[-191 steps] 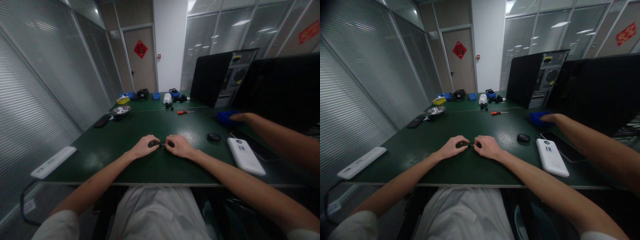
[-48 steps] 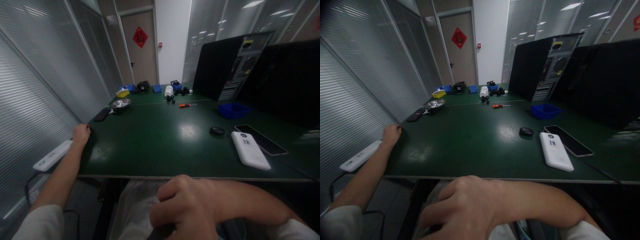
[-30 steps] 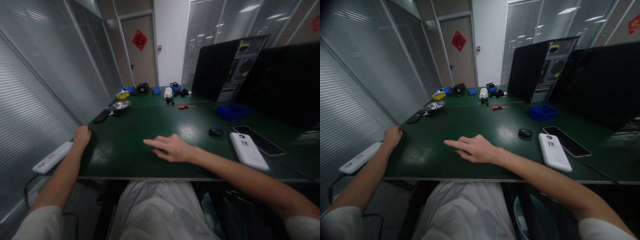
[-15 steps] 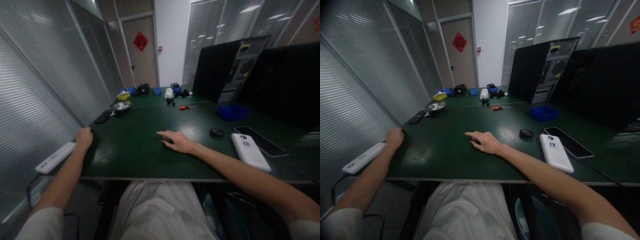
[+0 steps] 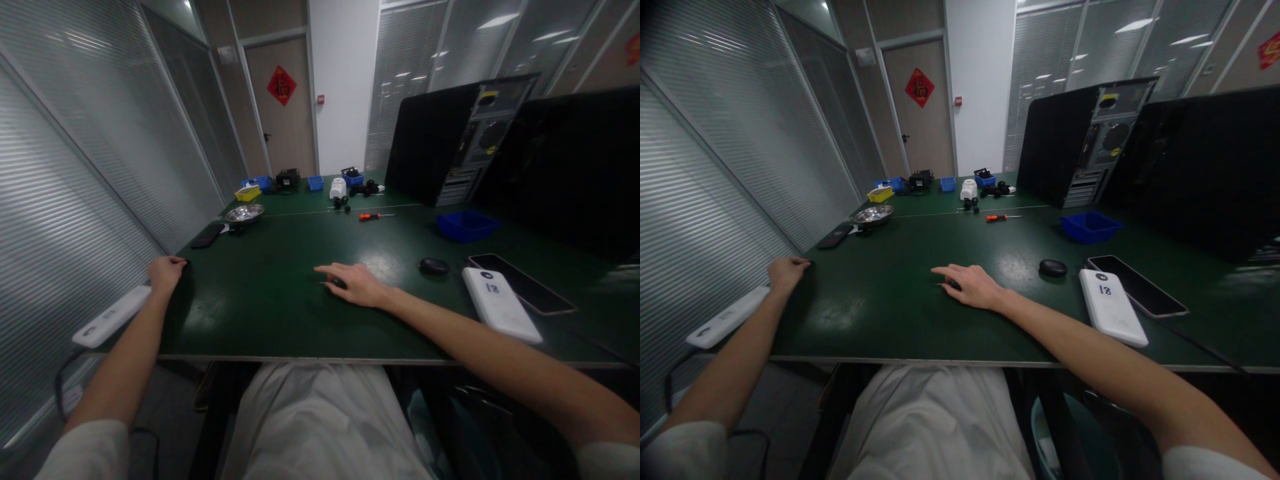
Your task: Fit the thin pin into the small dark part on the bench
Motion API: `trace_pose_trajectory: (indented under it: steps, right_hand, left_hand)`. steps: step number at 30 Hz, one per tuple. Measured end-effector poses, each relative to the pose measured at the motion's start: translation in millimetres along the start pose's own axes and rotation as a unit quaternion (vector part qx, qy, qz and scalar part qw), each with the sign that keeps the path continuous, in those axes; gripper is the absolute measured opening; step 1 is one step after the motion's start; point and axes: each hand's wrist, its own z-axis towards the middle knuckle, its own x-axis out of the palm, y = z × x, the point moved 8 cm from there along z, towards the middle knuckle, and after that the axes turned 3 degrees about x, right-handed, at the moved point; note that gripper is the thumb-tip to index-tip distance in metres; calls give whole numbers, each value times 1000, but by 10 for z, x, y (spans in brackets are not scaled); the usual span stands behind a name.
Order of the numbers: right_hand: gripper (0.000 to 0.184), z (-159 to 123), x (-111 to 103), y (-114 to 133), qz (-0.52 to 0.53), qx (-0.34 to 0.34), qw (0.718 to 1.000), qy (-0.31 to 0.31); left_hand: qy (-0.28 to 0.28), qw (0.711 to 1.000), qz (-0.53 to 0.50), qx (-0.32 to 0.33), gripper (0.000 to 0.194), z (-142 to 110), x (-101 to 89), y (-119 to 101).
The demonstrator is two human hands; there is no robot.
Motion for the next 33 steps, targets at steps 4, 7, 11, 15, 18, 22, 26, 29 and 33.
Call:
trace_pose_trajectory:
  steps: [4,7,11,15,18,22,26,29,33]
  right_hand:
    - [45,-12,-7,0,-2,3,1000,0]
    - [34,-22,-23,-12,-12,17,1000,-5]
    - [17,-25,-32,-43,-39,34,999,-6]
    - [13,-16,-38,-66,-30,44,999,-6]
    - [11,-10,-44,-78,-20,56,998,-14]
    - [10,-15,-64,-105,-23,85,996,-28]
    - [10,-21,-43,-109,-32,96,995,-7]
    - [10,-22,-44,-116,-35,102,994,-7]
    - [9,-24,-46,-125,-34,110,993,-14]
  left_hand:
    - [4,1000,-16,-6,35,-39,-3,-15]
    - [-5,1000,-19,-1,35,-74,-24,-82]
    - [25,997,-57,54,31,-229,15,-616]
    - [119,936,-218,251,29,-874,41,-1937]
    - [175,822,-318,438,29,-1638,-59,-2954]
    - [212,748,-359,516,20,-2207,-43,-3543]
    - [209,761,-367,493,18,-2215,69,-3534]
    - [214,773,-359,478,23,-2182,123,-3484]
    - [228,780,-358,460,35,-2192,132,-3485]
